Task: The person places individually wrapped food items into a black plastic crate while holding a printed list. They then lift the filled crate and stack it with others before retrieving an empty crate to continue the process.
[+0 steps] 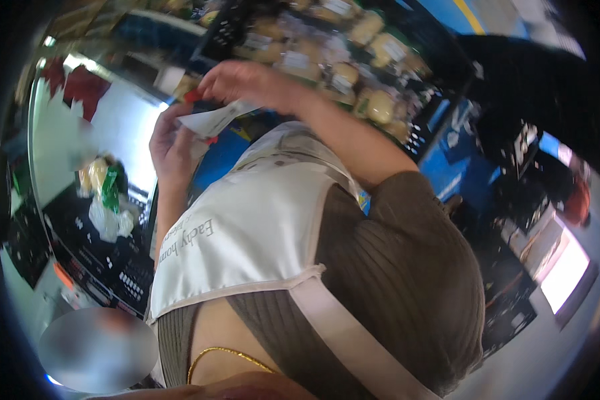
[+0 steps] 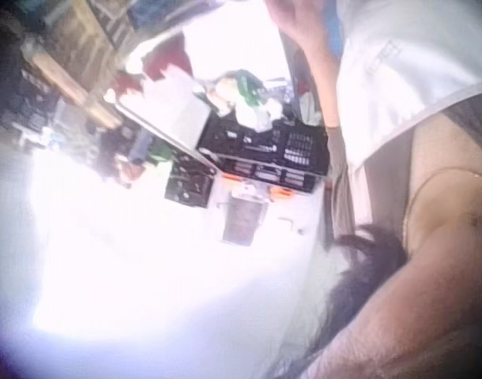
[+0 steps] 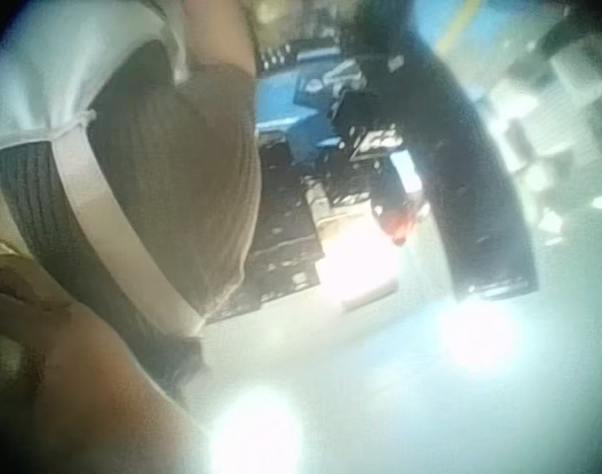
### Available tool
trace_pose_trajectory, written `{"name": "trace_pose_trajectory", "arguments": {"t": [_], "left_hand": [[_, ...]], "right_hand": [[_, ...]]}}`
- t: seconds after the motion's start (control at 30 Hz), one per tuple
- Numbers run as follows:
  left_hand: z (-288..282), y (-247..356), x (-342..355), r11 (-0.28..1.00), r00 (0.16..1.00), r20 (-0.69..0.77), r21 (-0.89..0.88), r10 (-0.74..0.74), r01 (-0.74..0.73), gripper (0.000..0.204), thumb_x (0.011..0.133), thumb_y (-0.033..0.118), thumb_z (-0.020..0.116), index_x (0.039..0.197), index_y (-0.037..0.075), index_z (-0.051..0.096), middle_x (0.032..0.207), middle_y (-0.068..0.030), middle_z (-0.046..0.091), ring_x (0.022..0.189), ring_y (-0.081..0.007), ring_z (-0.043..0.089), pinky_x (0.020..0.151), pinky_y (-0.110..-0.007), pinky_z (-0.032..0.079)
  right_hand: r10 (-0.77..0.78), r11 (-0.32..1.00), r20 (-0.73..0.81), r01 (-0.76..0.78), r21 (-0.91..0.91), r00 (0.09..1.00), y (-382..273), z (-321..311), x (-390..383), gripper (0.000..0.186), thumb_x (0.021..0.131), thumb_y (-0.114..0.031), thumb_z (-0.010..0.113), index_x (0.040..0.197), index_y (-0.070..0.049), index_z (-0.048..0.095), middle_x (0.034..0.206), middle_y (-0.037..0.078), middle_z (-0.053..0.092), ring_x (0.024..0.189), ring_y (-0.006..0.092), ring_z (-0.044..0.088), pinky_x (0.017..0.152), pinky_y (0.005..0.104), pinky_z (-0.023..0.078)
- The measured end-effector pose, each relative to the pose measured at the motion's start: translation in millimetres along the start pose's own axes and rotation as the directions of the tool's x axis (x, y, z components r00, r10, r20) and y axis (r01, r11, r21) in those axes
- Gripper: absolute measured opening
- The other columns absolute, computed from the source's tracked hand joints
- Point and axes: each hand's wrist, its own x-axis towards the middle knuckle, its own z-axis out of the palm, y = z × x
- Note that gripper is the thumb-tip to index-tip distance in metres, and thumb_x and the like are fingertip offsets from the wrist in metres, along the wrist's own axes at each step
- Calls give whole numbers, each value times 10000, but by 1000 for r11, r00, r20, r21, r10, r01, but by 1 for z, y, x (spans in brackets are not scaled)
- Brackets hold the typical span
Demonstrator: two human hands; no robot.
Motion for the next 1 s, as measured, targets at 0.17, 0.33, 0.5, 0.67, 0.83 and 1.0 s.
{"name": "trace_pose_trajectory", "arguments": {"t": [0.17, 0.33, 0.5, 0.67, 0.83, 1.0], "left_hand": [[18, -9, 10, 994, 994, 97, 90, 49, -57, 113, 923, 82, 627, 1031, 49, 635, 866, -57, 658, 738, -113, 616, 688, -236, 518], [60, 8, 13, 943, 977, 183, 290, 111, -161, 168, 854, 171, 746, 875, 47, 636, 710, 43, 568, 641, -21, 446, 569, -175, 371], [68, 11, 13, 958, 960, 271, 251, 64, -135, 179, 853, 175, 750, 867, 48, 625, 706, 50, 550, 640, -22, 432, 578, -173, 369], [63, 15, 12, 959, 945, 321, 245, 60, -144, 188, 858, 195, 745, 873, 52, 624, 716, 38, 548, 651, -30, 436, 585, -177, 364], [53, 15, 8, 937, 958, 281, 313, 63, -154, 184, 869, 217, 734, 888, 68, 628, 744, 12, 573, 662, -47, 456, 593, -187, 376], [38, 7, 2, 972, 972, 233, 222, 18, -71, 165, 872, 207, 731, 906, 84, 627, 772, 2, 602, 676, -56, 480, 610, -196, 405]], "right_hand": [[-96, 976, -340, 21, -216, 936, -12, 27, -65, 126, 844, -25, 687, 960, -36, 639, 894, 3, 639, 827, 83, 593, 755, 234, 488], [-117, 965, -631, -62, -255, 767, 5, 0, -103, 95, 864, -51, 668, 953, -28, 642, 847, -5, 649, 798, 72, 594, 718, 224, 486], [-182, 750, -852, -490, -443, 491, 60, -112, -163, 145, 851, -128, 677, 984, -77, 649, 874, 63, 686, 812, 173, 643, 723, 294, 506], [-33, 89, -818, -814, -574, 574, 134, -161, -205, 313, 813, -189, 673, 1108, -109, 607, 1079, 146, 638, 966, 333, 648, 771, 414, 532], [137, -191, -854, -832, -520, 502, 107, -154, -185, 399, 853, -286, 630, 1205, -118, 547, 1213, 140, 547, 1024, 364, 623, 805, 481, 523], [-11, -8, -892, -892, -451, 451, 63, -150, -180, 580, 868, -496, 591, 1252, -70, 504, 1258, 195, 532, 1121, 393, 574, 880, 483, 499]]}}
